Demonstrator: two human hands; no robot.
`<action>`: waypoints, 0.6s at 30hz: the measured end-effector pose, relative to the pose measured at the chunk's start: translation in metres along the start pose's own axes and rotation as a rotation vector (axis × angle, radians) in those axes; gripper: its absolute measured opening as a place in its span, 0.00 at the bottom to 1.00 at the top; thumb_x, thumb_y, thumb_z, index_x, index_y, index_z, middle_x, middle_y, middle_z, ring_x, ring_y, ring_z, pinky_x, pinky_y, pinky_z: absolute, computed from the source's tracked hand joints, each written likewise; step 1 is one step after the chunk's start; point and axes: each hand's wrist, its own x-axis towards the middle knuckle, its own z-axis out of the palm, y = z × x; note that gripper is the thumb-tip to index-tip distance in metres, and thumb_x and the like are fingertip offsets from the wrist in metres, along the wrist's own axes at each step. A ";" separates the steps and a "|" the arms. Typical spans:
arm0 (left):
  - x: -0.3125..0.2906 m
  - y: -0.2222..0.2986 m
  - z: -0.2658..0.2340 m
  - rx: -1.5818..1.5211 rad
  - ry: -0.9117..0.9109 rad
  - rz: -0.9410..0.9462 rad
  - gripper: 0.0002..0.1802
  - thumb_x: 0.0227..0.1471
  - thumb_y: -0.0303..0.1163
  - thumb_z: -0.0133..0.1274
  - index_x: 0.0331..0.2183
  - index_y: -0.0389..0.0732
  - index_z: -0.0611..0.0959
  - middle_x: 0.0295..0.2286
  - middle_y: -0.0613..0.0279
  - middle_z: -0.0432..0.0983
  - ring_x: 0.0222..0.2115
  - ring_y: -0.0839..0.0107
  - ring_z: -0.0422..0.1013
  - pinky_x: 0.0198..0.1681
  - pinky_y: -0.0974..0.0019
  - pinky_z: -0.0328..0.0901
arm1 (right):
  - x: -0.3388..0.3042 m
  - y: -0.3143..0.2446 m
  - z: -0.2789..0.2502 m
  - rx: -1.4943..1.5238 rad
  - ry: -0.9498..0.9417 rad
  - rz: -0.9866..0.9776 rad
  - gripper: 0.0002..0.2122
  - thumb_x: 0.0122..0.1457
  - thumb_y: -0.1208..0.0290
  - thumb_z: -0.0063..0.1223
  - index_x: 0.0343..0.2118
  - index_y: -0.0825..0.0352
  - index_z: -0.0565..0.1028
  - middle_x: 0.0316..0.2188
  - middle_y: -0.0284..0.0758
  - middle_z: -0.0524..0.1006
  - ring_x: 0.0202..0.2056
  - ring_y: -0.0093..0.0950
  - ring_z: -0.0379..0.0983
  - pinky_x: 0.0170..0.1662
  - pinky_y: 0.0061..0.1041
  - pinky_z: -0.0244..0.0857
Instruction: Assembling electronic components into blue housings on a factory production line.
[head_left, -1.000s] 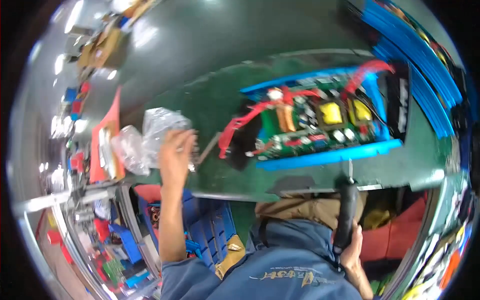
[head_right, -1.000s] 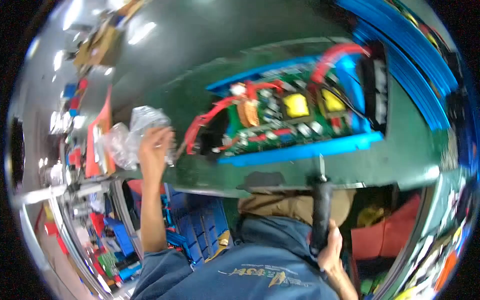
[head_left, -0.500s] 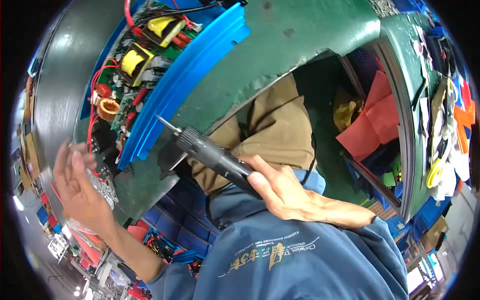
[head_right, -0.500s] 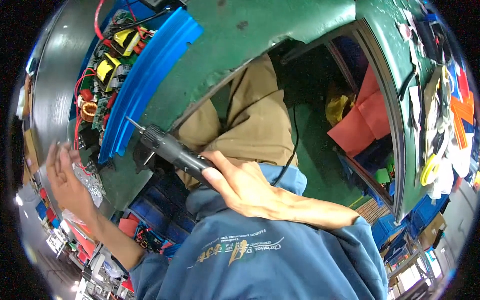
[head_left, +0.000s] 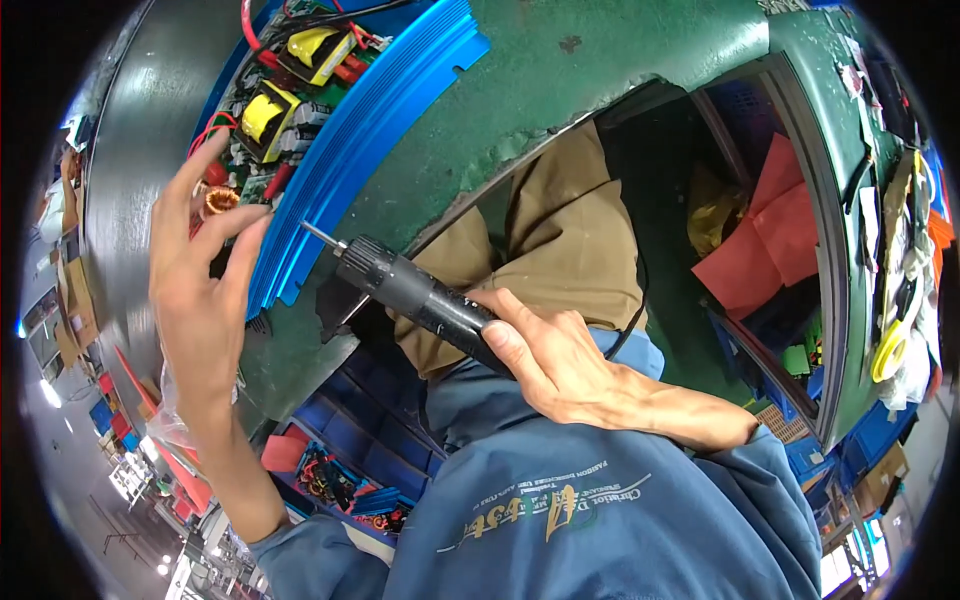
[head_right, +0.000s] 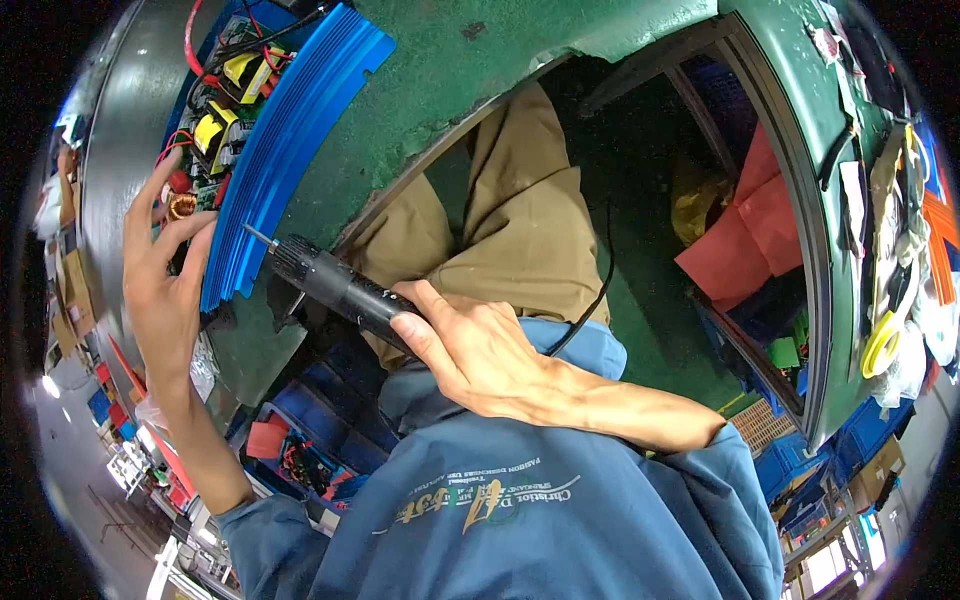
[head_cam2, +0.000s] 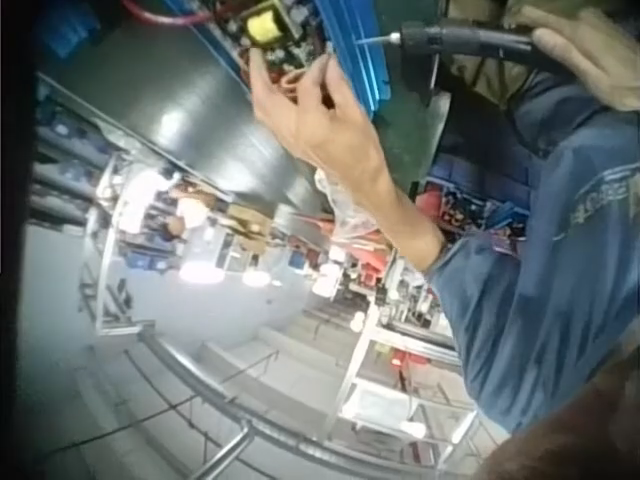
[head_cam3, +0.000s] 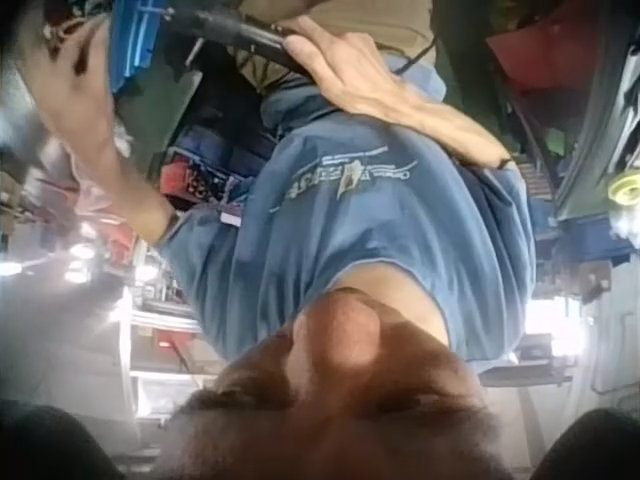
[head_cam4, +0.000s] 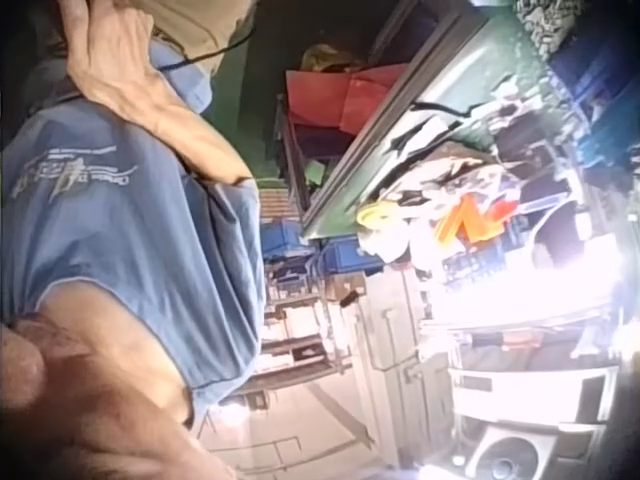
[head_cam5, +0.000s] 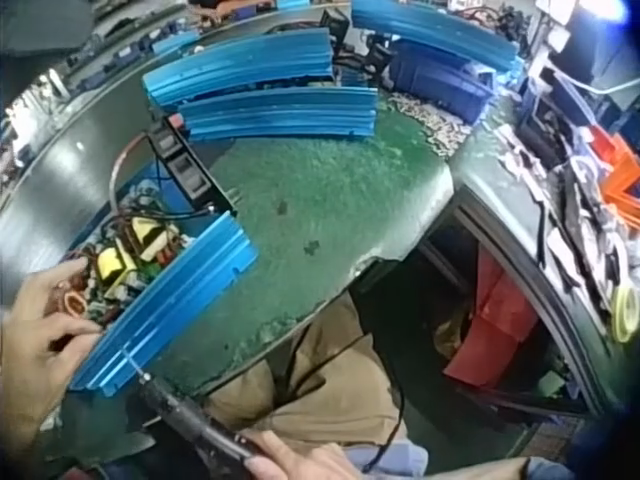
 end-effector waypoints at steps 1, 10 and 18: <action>0.002 -0.003 0.000 0.003 -0.002 -0.001 0.04 0.50 0.22 0.62 0.32 0.34 0.85 0.56 0.58 0.73 0.53 0.59 0.70 0.56 0.61 0.64 | 0.001 0.001 0.001 0.020 -0.001 0.007 0.22 0.73 0.58 0.32 0.58 0.70 0.67 0.18 0.44 0.70 0.20 0.43 0.70 0.30 0.40 0.64; 0.008 -0.013 0.006 -0.199 -0.041 -0.065 0.05 0.50 0.20 0.61 0.33 0.34 0.86 0.60 0.54 0.70 0.60 0.57 0.67 0.60 0.60 0.61 | 0.007 -0.011 -0.011 0.304 -0.169 0.209 0.24 0.75 0.53 0.27 0.56 0.68 0.69 0.24 0.37 0.73 0.26 0.29 0.70 0.35 0.31 0.64; -0.001 -0.013 0.005 -0.279 -0.105 -0.160 0.05 0.50 0.21 0.60 0.32 0.35 0.86 0.63 0.50 0.65 0.63 0.54 0.61 0.65 0.56 0.55 | -0.006 -0.018 -0.008 0.290 -0.136 0.330 0.29 0.73 0.46 0.23 0.57 0.67 0.68 0.29 0.35 0.76 0.32 0.26 0.70 0.41 0.29 0.63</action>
